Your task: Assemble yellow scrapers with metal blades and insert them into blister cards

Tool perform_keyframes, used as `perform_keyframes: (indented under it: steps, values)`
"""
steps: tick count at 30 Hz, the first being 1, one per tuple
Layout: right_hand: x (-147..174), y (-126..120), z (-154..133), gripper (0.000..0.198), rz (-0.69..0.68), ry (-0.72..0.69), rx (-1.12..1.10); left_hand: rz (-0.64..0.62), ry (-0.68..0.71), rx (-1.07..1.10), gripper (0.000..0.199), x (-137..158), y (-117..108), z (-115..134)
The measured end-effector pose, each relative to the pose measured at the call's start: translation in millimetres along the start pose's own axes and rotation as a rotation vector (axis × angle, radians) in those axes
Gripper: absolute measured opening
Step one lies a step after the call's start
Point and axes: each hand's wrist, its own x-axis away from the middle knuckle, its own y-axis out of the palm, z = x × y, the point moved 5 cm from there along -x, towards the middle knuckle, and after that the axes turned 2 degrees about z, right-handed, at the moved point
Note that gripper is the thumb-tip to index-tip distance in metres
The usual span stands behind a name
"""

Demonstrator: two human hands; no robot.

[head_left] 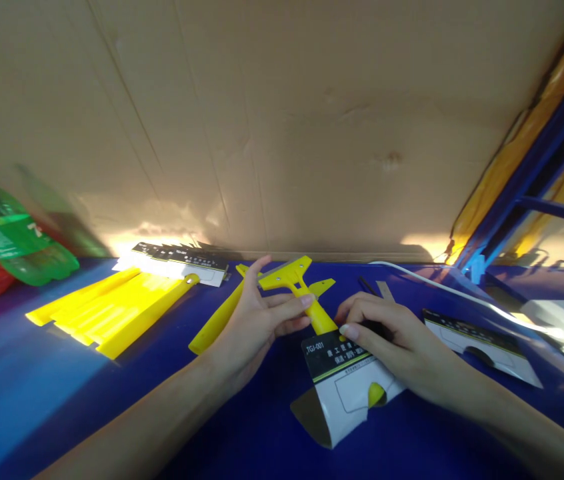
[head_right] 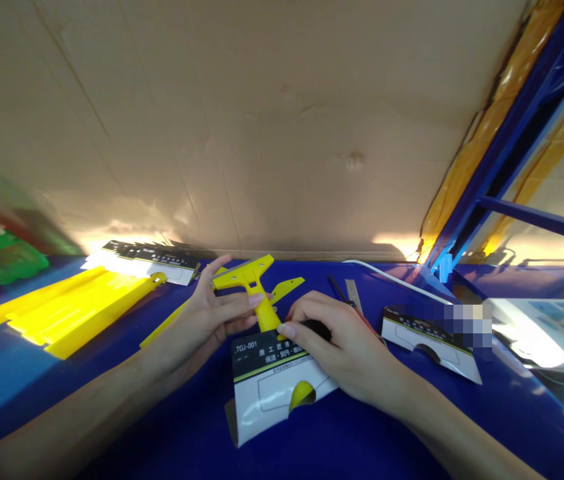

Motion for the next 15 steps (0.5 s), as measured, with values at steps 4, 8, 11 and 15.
perform_keyframes:
  steps: [4, 8, 11, 15]
  values:
    - [0, -2, 2, 0.026, 0.018, 0.001, 0.027, 0.048, -0.078, 0.044, 0.079, -1, -1, -5]
    - [2, -3, 1, 0.024, 0.067, -0.009, 0.041, 0.042, -0.143, 0.052, 0.063, -2, 0, -12]
    - [2, -3, 2, 0.025, 0.086, 0.003, 0.058, 0.040, -0.168, 0.055, 0.054, -2, 1, -17]
    - [1, -5, 4, 0.028, 0.115, 0.026, 0.035, 0.049, -0.139, 0.031, 0.049, -4, 0, -19]
